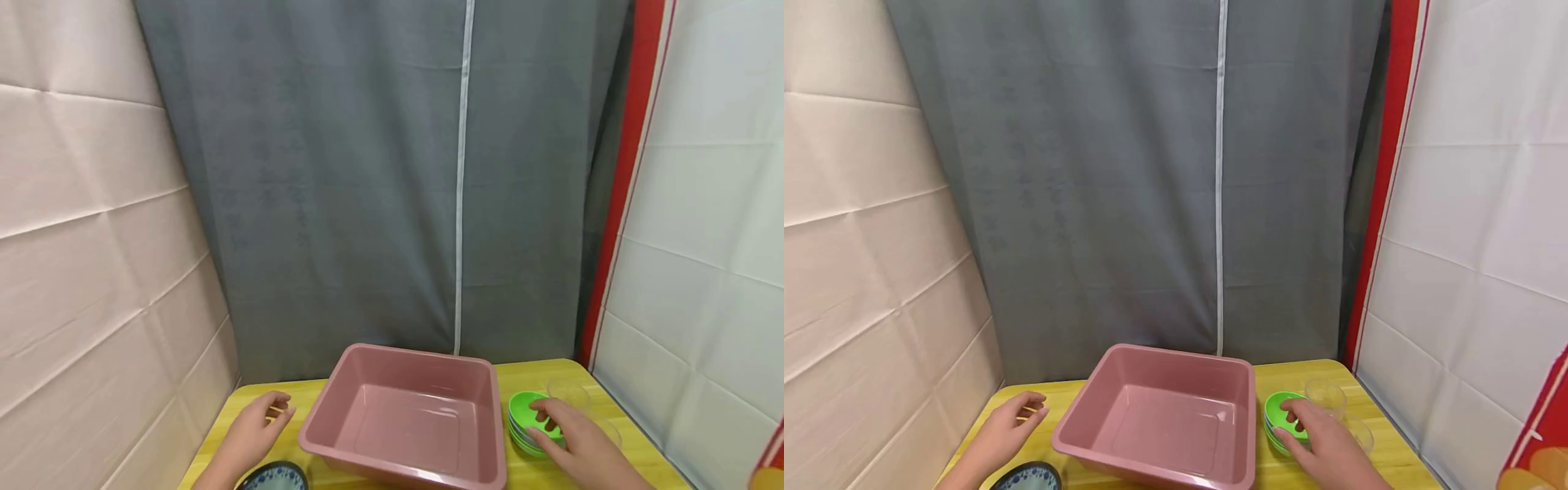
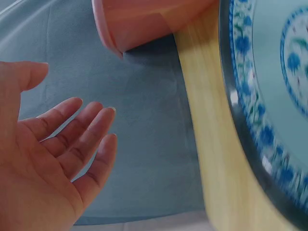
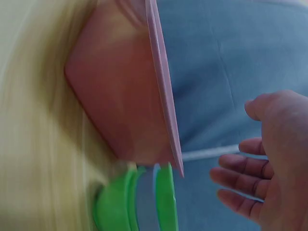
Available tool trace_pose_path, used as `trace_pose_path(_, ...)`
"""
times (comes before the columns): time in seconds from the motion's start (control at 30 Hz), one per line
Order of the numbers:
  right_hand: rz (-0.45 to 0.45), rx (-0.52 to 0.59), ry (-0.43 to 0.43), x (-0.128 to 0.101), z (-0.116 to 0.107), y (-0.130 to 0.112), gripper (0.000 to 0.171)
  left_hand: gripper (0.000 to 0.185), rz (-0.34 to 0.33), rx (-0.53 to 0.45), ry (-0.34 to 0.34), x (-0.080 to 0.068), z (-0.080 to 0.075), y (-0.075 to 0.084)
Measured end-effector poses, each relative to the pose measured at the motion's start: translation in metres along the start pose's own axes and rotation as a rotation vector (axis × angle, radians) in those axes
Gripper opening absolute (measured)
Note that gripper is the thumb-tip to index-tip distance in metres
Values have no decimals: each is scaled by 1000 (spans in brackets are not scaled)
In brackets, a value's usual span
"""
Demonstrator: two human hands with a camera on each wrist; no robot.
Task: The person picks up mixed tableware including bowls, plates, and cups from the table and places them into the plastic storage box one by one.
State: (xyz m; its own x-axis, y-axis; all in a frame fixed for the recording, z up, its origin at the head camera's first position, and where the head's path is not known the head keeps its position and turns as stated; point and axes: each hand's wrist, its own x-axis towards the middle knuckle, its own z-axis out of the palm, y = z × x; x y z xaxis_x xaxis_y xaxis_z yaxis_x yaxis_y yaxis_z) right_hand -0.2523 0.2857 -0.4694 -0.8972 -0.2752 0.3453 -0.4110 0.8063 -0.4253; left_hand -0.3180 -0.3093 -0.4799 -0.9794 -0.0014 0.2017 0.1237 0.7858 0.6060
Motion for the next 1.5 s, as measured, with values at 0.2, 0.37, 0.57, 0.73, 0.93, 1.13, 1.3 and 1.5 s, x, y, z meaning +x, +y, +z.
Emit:
trace_pose_path(0.2,66,200,-81,4,21,-9,25,24,-21,-88,-40,13,13,-2)
trace_pose_path(0.37,219,325,-96,7,34,-18,23,30,-44,-121,-42,24,21,0)
trace_pose_path(0.57,450,347,1,13,50,-33,30,31,-60,-188,-59,39,30,2)
trace_pose_path(0.73,547,435,17,15,61,-37,40,26,-57,-215,-75,48,36,5)
trace_pose_path(0.93,601,517,17,14,72,-43,40,34,-81,-238,-102,54,44,5)
trace_pose_path(1.13,600,563,38,14,79,-48,35,29,-104,-250,-131,59,51,-1)
trace_pose_path(1.3,567,586,46,12,85,-46,35,27,-105,-250,-140,58,53,-1)
trace_pose_path(1.5,593,581,58,14,88,-47,32,27,-97,-230,-134,57,54,0)
